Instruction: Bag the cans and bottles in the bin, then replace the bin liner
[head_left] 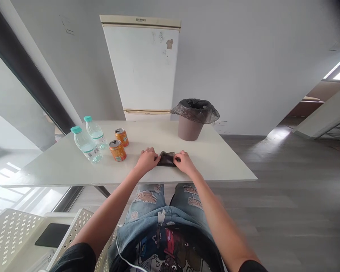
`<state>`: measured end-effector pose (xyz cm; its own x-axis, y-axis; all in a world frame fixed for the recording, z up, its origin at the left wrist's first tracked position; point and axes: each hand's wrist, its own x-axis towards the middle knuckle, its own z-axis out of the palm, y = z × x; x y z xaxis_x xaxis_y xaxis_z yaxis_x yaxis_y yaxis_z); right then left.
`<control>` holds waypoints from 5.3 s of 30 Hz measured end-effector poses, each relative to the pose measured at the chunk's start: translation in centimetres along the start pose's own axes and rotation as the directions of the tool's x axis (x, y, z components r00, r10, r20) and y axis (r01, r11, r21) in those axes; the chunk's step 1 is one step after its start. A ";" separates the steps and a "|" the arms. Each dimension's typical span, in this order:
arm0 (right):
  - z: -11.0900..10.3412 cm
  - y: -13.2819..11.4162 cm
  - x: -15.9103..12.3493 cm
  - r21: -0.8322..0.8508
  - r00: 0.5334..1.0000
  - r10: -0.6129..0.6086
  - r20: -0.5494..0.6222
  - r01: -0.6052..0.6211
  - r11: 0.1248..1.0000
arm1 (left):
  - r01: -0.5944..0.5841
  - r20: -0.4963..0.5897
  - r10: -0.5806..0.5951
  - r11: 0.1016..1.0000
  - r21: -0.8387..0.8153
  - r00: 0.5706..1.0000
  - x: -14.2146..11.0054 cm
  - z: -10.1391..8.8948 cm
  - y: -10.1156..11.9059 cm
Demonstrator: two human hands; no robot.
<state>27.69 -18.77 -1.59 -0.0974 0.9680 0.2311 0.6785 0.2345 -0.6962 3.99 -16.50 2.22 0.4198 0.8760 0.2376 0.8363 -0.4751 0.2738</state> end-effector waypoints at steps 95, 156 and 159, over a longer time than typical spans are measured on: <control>-11.7 11.8 -2.3 -0.681 0.911 0.412 -0.033 -0.322 0.657 | -0.037 -0.121 0.027 0.996 -0.080 0.992 -5.4 4.0 0.2; -6.7 -8.3 5.5 -0.487 0.628 -0.758 -0.174 0.614 0.620 | -0.842 0.131 0.963 0.271 -0.467 0.237 -7.0 12.2 16.4; -7.3 -9.1 5.7 -0.467 0.586 -0.763 -0.273 0.612 0.638 | -0.868 0.247 0.961 0.223 -0.443 0.121 -4.5 16.2 19.7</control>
<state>26.30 -16.08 11.02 -0.3762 0.3646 0.8518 0.7131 0.7009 0.0150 24.33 -28.42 -8.55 0.9420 -0.3298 0.0619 -0.3340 -0.9037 0.2679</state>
